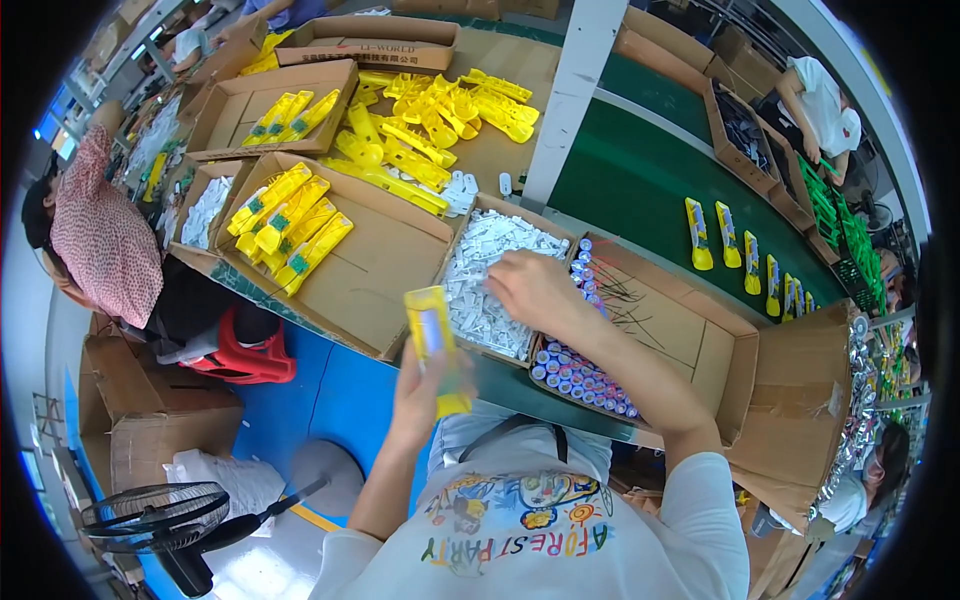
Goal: Assemble small yellow flashlights by inserting batteries and components into the flashlight bodies.
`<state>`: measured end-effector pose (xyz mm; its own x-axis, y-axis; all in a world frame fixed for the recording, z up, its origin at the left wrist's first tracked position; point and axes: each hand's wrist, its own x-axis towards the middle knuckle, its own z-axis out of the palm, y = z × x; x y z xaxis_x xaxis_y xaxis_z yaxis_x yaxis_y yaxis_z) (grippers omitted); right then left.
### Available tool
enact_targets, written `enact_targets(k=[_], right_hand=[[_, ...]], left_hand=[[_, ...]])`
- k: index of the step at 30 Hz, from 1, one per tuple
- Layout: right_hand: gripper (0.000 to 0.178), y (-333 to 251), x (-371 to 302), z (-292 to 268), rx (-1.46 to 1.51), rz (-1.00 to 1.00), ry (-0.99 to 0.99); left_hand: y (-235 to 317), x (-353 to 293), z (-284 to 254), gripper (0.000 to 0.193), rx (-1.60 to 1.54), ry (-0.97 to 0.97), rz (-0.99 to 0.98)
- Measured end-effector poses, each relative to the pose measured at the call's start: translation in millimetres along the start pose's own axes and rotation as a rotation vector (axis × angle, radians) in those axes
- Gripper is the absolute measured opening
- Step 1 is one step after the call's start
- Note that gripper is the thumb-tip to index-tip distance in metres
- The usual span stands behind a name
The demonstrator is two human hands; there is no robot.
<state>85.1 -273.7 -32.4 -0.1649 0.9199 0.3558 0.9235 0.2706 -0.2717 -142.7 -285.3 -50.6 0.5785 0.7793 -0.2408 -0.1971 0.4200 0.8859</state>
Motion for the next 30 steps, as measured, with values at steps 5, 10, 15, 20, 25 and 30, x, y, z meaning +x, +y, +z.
enact_targets(k=[5, 10, 15, 20, 25, 30], right_hand=[[0.018, -11.8, -0.6, -32.4, 0.498, 0.213, 0.029], [0.021, -9.8, -7.9, -30.7, 0.210, 0.221, 0.063], [0.017, -14.5, -8.4, -33.9, 0.566, 0.242, 0.003], [0.021, -4.6, -11.6, -29.7, 0.722, 0.418, -0.037], [0.028, -8.2, -19.7, -44.0, 0.768, 0.435, 0.015], [0.032, 3.4, -36.5, -55.0, 0.570, 0.406, -0.031]], left_hand=[[-8.8, 8.2, 18.6, 0.045, 0.016, -0.106, 0.022], [-7.8, 14.1, 24.2, 0.049, 0.115, -0.132, 0.026], [-2.2, 14.3, 30.7, 0.051, 0.217, -0.105, 0.023], [-1.5, 18.1, 30.6, 0.049, 0.297, -0.161, 0.082], [-2.1, 19.6, 28.8, 0.045, 0.066, -0.326, 0.000], [-1.5, 29.1, 60.2, 0.043, 0.162, -0.277, -0.031]])
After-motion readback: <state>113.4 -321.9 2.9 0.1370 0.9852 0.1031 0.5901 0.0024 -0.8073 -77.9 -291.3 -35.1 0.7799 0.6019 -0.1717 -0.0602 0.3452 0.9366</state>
